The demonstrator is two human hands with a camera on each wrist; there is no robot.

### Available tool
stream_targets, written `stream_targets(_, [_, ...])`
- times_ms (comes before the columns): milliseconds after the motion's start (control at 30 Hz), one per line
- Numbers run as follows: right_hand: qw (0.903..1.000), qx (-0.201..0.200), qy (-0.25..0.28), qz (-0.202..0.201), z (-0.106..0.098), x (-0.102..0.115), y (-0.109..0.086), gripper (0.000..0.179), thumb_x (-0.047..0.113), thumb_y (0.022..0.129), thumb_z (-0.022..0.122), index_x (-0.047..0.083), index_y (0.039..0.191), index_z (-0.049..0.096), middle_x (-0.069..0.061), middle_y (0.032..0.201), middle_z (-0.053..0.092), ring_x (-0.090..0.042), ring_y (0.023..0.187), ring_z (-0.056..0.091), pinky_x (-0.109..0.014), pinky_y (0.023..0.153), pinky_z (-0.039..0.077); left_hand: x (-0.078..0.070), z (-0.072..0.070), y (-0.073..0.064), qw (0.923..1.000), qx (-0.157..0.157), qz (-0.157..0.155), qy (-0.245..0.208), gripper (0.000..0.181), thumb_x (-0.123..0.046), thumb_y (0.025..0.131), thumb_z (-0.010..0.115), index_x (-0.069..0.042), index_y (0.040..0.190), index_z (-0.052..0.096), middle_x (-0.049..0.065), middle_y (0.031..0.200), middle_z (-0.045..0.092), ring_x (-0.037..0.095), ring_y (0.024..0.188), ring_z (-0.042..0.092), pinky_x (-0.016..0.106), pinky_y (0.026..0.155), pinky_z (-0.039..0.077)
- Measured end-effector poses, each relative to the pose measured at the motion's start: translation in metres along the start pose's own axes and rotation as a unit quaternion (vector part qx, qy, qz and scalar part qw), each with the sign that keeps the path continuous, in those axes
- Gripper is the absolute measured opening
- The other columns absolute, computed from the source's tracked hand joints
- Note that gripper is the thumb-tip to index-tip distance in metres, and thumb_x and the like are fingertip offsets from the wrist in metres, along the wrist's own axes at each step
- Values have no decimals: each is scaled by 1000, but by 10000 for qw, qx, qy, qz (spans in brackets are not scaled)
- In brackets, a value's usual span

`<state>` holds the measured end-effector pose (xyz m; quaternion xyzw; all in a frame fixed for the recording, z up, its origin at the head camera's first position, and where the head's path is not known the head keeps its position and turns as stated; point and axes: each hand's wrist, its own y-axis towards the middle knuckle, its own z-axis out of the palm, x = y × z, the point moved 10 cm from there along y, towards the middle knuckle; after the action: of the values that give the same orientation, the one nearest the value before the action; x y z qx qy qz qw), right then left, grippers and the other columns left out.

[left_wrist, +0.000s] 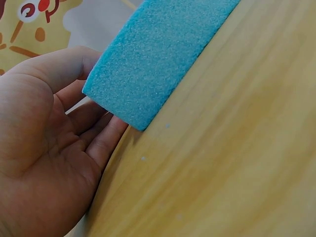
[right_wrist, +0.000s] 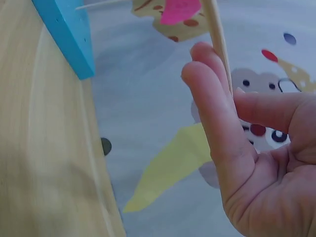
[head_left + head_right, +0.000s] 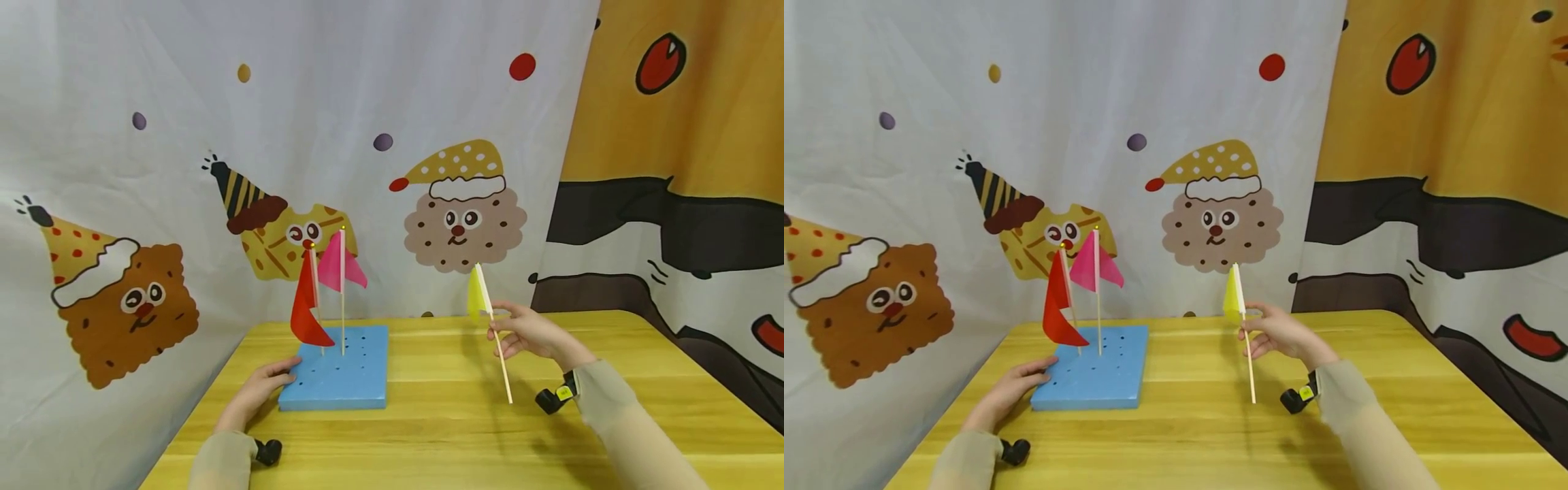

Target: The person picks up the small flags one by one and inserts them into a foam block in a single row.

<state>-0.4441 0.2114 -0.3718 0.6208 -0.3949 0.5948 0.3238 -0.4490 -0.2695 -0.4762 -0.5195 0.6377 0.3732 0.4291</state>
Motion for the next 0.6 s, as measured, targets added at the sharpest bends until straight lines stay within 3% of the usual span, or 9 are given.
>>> stream_targets(200, [9994,-156,-177,-256,21,3,14,65,3,100,47,5,152,8,-14,86,64,-25,60,69,-38,59,59,-2,-3,-2,10000,-56,25,40,51,-18,94,64,-2,141,51,18,150,38,38,142,24,53,113,21])
stream_targets(600, [9919,-472,-408,-1102,73,10,55,61,6,99,53,19,150,22,-16,87,64,-46,69,67,-50,58,57,-5,0,-2,9996,116,271,-9,49,-16,95,62,-1,140,51,20,151,36,38,142,23,53,113,23])
